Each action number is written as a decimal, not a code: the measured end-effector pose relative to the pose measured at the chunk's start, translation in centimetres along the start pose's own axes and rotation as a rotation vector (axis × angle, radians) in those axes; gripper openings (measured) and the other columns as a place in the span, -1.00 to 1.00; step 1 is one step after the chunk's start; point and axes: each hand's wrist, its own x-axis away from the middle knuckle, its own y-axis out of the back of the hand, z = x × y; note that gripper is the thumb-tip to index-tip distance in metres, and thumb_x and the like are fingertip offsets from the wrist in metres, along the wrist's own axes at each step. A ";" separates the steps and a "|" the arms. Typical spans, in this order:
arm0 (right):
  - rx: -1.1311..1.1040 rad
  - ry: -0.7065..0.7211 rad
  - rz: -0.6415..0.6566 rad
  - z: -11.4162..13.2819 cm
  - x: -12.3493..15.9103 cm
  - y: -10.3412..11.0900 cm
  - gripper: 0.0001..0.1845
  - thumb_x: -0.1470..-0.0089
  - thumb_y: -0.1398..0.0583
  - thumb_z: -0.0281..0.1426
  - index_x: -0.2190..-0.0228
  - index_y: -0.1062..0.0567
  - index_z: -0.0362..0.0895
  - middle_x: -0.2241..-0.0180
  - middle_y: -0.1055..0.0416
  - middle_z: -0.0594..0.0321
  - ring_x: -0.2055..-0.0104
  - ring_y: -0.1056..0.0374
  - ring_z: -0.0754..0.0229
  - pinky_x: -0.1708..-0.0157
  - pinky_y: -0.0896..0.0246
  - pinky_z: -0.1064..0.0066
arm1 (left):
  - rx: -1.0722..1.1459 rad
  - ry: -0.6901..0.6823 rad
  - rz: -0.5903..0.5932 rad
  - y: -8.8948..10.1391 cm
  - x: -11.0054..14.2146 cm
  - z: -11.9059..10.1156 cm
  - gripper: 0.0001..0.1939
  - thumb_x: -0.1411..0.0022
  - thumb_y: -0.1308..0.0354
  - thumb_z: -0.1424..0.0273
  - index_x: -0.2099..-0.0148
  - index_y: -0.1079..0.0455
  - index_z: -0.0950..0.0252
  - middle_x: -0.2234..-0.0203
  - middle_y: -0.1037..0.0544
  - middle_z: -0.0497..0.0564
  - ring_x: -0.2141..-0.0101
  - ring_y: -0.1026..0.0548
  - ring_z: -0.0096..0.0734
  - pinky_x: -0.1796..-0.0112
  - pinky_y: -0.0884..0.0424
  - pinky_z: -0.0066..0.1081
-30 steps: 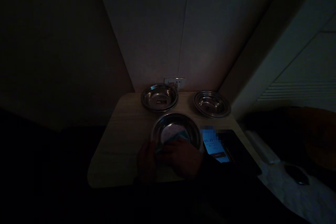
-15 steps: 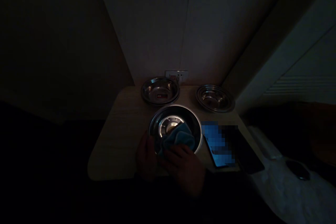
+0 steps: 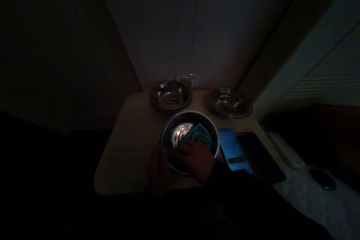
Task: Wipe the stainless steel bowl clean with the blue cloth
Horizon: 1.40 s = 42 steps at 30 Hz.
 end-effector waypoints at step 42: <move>0.050 0.015 -0.020 0.0 -0.1 0.3 -0.71 -0.17 0.00 -0.39 0.09 -0.39 -0.06 0.17 -0.39 0.15 0.06 -0.18 0.06 0.24 -0.20 0.26 | -0.077 -0.017 -0.037 0.4 0.5 0.3 -0.58 -0.21 0.11 0.21 0.00 -0.36 0.28 0.15 -0.52 0.08 0.14 -0.46 -0.29 0.17 -0.37 -0.41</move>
